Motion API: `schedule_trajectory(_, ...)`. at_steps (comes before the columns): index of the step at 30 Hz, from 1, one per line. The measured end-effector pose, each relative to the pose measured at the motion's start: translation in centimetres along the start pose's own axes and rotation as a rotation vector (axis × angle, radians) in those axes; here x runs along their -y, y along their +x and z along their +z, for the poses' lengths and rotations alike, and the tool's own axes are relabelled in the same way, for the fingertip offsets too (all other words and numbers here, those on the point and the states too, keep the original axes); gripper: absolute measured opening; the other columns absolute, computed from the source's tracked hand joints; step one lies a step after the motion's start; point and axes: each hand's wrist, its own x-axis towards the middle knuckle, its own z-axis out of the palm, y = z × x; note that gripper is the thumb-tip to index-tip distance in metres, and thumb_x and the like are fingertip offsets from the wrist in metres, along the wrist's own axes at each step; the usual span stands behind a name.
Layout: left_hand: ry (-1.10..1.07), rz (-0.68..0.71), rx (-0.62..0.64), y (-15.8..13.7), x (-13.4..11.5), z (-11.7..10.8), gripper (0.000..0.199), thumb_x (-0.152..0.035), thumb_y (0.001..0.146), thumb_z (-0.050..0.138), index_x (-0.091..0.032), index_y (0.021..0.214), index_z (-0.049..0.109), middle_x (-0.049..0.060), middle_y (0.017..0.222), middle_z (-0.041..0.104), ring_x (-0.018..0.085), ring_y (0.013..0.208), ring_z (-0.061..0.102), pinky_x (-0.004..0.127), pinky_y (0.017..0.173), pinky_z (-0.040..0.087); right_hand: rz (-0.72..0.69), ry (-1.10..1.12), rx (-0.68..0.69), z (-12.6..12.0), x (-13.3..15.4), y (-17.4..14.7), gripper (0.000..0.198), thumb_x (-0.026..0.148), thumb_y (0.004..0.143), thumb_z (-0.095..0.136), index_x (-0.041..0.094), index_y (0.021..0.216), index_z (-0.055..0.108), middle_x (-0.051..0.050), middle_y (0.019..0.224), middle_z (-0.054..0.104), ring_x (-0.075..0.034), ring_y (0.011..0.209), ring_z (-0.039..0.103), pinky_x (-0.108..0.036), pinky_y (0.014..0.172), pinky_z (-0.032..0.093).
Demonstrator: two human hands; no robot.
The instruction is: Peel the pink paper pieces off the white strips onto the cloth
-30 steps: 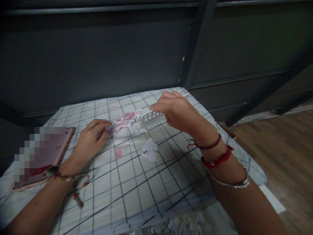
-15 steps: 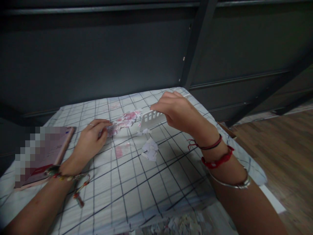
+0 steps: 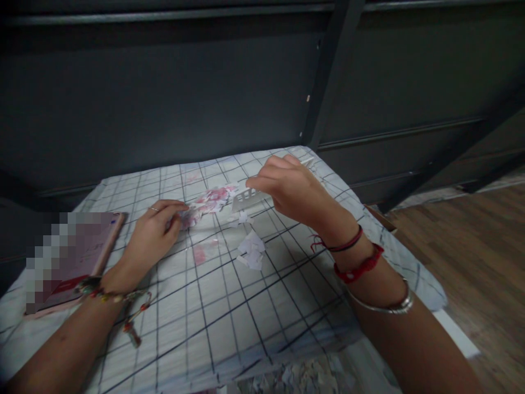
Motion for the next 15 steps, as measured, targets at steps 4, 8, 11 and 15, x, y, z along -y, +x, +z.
schedule_trajectory(4,0.003,-0.002,-0.002,0.0,0.0,0.0,0.030,-0.018,0.082,0.035,-0.014,0.095,0.062,0.011,0.104,0.062,0.023,0.100,0.058,0.038,0.094,0.046,0.016,-0.019,-0.017,0.0,0.2,0.1,0.040,-0.002,0.078,0.037,0.022,0.094,0.065,-0.001,0.074,0.061,-0.016,0.077,0.051,-0.031,0.070,0.037)
schedule_trajectory(8,0.005,-0.010,-0.004,0.0,0.1,0.0,0.031,-0.018,0.082,0.035,-0.015,0.095,0.062,0.010,0.105,0.062,0.022,0.101,0.058,0.039,0.095,0.046,0.045,0.000,0.028,-0.8,0.0,0.1,0.041,-0.002,0.076,0.037,0.023,0.092,0.065,-0.001,0.074,0.062,-0.016,0.078,0.052,-0.031,0.069,0.037)
schedule_trajectory(11,0.004,-0.019,0.005,0.0,0.1,0.0,0.031,-0.018,0.082,0.035,-0.016,0.095,0.062,0.010,0.105,0.062,0.023,0.101,0.058,0.040,0.095,0.046,0.042,0.026,0.091,-1.0,-0.2,0.1,0.041,-0.002,0.075,0.037,0.022,0.093,0.065,-0.002,0.076,0.062,-0.018,0.078,0.052,-0.032,0.070,0.038)
schedule_trajectory(15,-0.002,-0.019,0.010,0.1,-0.1,0.0,0.030,-0.019,0.082,0.035,-0.016,0.095,0.062,0.010,0.105,0.062,0.023,0.101,0.058,0.041,0.095,0.046,0.040,0.047,0.089,-0.5,-0.1,0.1,0.040,-0.002,0.075,0.037,0.021,0.094,0.065,-0.003,0.077,0.062,-0.017,0.078,0.051,-0.033,0.071,0.038)
